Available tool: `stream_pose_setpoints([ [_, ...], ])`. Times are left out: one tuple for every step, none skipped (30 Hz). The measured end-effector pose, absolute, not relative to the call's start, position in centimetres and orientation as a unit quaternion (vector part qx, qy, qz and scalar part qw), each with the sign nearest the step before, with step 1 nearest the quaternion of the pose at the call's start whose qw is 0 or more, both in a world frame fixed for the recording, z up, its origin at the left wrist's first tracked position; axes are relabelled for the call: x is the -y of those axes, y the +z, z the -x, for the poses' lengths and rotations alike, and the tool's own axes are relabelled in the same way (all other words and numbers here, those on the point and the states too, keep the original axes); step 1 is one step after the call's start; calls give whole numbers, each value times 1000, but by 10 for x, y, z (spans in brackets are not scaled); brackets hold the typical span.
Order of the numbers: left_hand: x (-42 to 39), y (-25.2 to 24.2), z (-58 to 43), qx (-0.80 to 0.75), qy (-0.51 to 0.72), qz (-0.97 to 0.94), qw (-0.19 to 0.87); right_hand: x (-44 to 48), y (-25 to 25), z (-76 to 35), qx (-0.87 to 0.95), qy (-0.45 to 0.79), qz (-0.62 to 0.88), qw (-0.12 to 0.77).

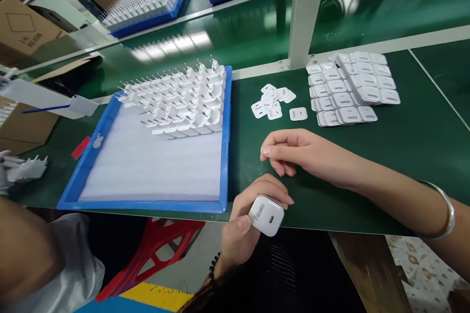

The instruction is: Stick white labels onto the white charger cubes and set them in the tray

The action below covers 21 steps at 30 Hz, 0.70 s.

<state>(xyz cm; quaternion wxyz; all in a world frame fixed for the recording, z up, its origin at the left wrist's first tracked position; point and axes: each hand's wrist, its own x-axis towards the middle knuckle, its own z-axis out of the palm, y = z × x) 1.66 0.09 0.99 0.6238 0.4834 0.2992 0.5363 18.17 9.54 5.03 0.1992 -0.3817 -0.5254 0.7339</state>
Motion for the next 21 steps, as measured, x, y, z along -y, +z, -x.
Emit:
stream_pose_setpoints([
  [-2,9,-16,-292,533,-488,627,-96,50,-182,528,732,382,198],
  [-2,9,-16,-285,533,-493,626,-97,49,-181,532,730,382,196],
  [-2,7,-16,-281,537,-496,622,-98,49,-181,535,727,383,195],
  [-2,6,-16,-279,544,-499,614,-98,48,-181,539,724,384,194],
  [-2,5,-16,-280,552,-501,605,-99,47,-181,541,722,386,194],
  [-1,3,-17,-283,558,-502,596,-100,46,-181,541,719,389,195],
  [-1,2,-17,-287,564,-502,590,-101,45,-181,542,717,391,197],
  [0,1,-18,-290,568,-501,585,-102,44,-181,542,715,394,199],
  [0,0,-18,-293,571,-500,582,-103,44,-180,542,713,396,202],
  [0,-1,-19,-296,573,-499,579,-104,44,-180,542,711,399,206],
  [0,-1,-19,-300,576,-497,576,-105,44,-181,542,707,403,210],
  [-1,-2,-20,-305,580,-492,573,-106,44,-181,544,701,407,216],
  [-2,-1,-20,-311,586,-483,571,-106,44,-181,547,695,411,221],
  [-2,0,-20,-316,592,-472,571,-106,44,-182,551,687,415,230],
  [-3,0,-21,-319,596,-463,574,-107,43,-182,556,678,418,238],
  [-4,1,-21,-319,596,-456,579,-107,42,-183,564,668,419,245],
  [-5,2,-21,-318,594,-453,584,-108,40,-182,573,658,420,249],
  [-5,3,-21,-318,589,-453,589,-110,37,-181,583,646,421,256],
  [-6,3,-21,-321,583,-453,593,-113,35,-180,593,632,422,266],
  [-7,3,-21,-328,578,-451,596,-116,34,-179,604,616,424,277],
  [-8,2,-21,-337,577,-445,596,-120,35,-178,613,599,426,291],
])
